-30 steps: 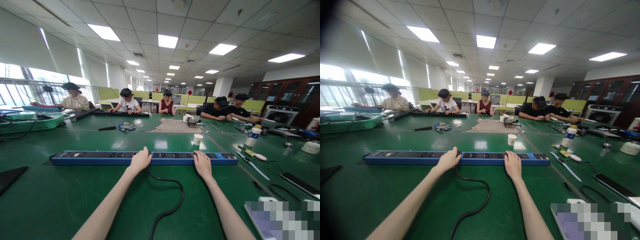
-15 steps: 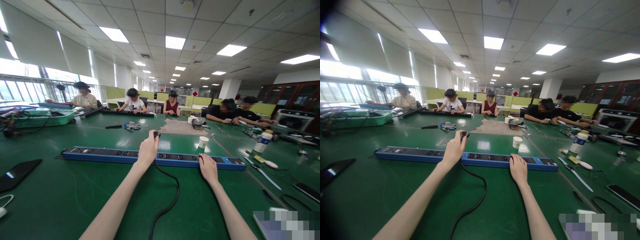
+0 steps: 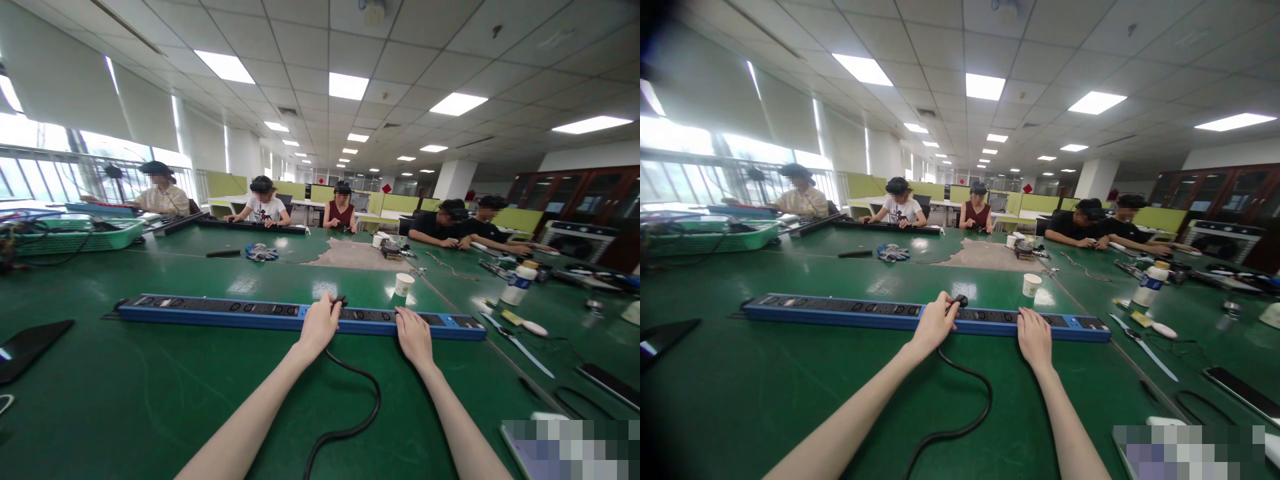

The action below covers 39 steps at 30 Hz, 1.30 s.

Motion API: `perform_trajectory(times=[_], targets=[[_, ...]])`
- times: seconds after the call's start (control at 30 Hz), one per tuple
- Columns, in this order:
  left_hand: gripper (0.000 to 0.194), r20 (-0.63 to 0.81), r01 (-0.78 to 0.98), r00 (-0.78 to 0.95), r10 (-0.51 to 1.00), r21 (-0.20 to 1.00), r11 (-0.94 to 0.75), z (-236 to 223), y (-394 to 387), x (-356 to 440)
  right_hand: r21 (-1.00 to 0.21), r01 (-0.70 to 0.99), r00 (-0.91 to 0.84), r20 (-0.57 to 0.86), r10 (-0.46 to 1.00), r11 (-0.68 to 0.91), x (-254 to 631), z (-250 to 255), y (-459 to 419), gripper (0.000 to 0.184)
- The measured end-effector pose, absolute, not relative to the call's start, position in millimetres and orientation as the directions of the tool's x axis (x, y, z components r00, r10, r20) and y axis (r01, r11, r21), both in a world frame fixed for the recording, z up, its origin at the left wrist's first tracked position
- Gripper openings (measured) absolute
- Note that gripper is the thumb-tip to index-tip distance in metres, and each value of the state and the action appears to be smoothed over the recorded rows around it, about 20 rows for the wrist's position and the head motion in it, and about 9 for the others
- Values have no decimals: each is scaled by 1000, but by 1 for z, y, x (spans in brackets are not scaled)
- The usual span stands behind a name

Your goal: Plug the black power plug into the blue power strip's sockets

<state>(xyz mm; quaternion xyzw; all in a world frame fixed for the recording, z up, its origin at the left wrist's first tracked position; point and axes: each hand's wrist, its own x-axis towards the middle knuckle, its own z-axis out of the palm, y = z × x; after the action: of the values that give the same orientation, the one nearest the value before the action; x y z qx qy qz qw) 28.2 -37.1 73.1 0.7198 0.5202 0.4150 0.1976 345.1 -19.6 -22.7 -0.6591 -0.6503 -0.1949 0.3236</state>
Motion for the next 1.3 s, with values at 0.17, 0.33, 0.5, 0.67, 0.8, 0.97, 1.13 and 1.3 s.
perform_trajectory(times=[0.17, 0.33, 0.5, 0.67, 0.8, 0.97, 1.13, 1.3], targets=[[26, 401, 729, 120, 908, 585, -355, 55, -41, 40, -182, 981, 80, 684, 725, 64, 345, -24, -19, 52], [40, 415, 660, 190, 890, 617, -429, 45, -40, 46, -208, 976, 93, 679, 728, 69, 345, -22, -19, 51], [45, 456, 727, 202, 867, 523, -444, 43, -41, 58, -227, 971, 104, 673, 733, 71, 344, -21, -20, 49], [51, 431, 863, 201, 880, 346, -367, 42, -52, 73, -235, 969, 104, 673, 733, 78, 344, -20, -21, 50], [52, 383, 917, 242, 892, 210, -339, 45, -56, 84, -245, 966, 107, 666, 738, 81, 344, -21, -21, 51], [49, 392, 933, 249, 886, 147, -328, 50, -52, 91, -253, 964, 109, 660, 744, 83, 343, -20, -21, 51], [48, 404, 929, 234, 884, 176, -326, 49, -55, 85, -241, 967, 105, 659, 745, 77, 342, -21, -21, 51], [42, 397, 922, 219, 891, 214, -322, 47, -52, 81, -223, 972, 96, 675, 732, 79, 343, -23, -19, 50]])
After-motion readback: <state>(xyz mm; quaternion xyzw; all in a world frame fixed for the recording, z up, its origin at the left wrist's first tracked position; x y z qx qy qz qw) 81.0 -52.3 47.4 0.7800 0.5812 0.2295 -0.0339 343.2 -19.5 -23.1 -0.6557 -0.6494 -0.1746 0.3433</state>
